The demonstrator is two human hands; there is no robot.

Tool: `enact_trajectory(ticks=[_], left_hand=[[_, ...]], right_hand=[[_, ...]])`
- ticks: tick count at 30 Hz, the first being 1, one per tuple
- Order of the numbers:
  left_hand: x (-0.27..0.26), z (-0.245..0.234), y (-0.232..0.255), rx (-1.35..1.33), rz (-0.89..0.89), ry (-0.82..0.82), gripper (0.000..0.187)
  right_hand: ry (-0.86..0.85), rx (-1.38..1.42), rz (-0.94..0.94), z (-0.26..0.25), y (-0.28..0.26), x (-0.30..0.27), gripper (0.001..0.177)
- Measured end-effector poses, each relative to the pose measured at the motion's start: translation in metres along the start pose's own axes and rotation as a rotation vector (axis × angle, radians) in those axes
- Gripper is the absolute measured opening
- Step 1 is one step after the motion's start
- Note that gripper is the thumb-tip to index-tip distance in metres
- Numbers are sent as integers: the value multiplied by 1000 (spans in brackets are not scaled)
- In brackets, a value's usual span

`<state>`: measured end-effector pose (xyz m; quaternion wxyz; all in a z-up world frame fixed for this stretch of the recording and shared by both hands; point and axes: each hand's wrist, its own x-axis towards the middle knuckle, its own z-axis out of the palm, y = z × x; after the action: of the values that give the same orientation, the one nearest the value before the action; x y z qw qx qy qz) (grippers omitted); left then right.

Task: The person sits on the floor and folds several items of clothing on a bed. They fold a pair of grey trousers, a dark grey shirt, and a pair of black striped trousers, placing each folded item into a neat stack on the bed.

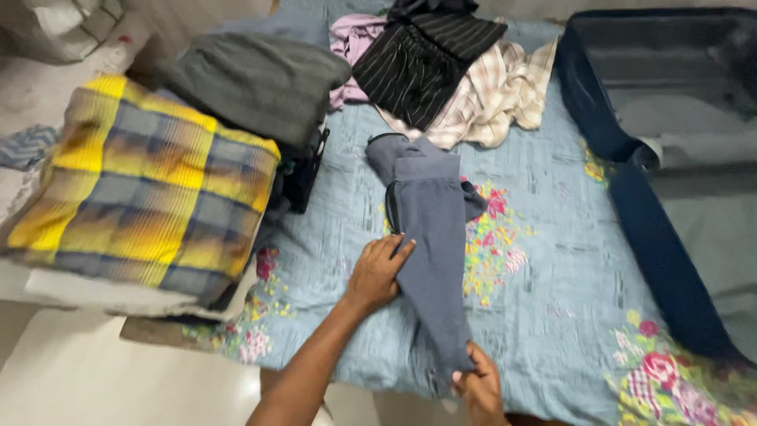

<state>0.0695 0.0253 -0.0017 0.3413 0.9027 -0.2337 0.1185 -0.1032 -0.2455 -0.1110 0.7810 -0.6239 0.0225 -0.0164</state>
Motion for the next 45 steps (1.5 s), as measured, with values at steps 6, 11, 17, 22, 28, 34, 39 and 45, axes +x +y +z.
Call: enact_trajectory(ticks=[6,11,17,22,28,34,39,45], left_hand=[[-68,20,74,-287,-237,395,72],[-85,38,150,-350,-117,330,65],[-85,43,195,-42,323,-462,59],[-105,36,181,-108,278,-517,34],[-88,-19,131,-73,-156,-322,29],[-29,-76,74,123,66,254,68],[31,-76,56,39,107,61,99],[5,-28,96,-467,296,-585,98]], right_hand=[[201,551,-79,-33,-42,4,21],[617,-143,-391,10,-112,12,68],[455,-976,-485,37,-175,12,39],[-31,-871,-351,67,-143,65,80],[-49,-1409,-143,112,-103,119,78],[27,-612,-160,64,-150,89,31],[-123,-93,-73,36,-238,56,33],[-82,521,-103,32,-302,34,41]])
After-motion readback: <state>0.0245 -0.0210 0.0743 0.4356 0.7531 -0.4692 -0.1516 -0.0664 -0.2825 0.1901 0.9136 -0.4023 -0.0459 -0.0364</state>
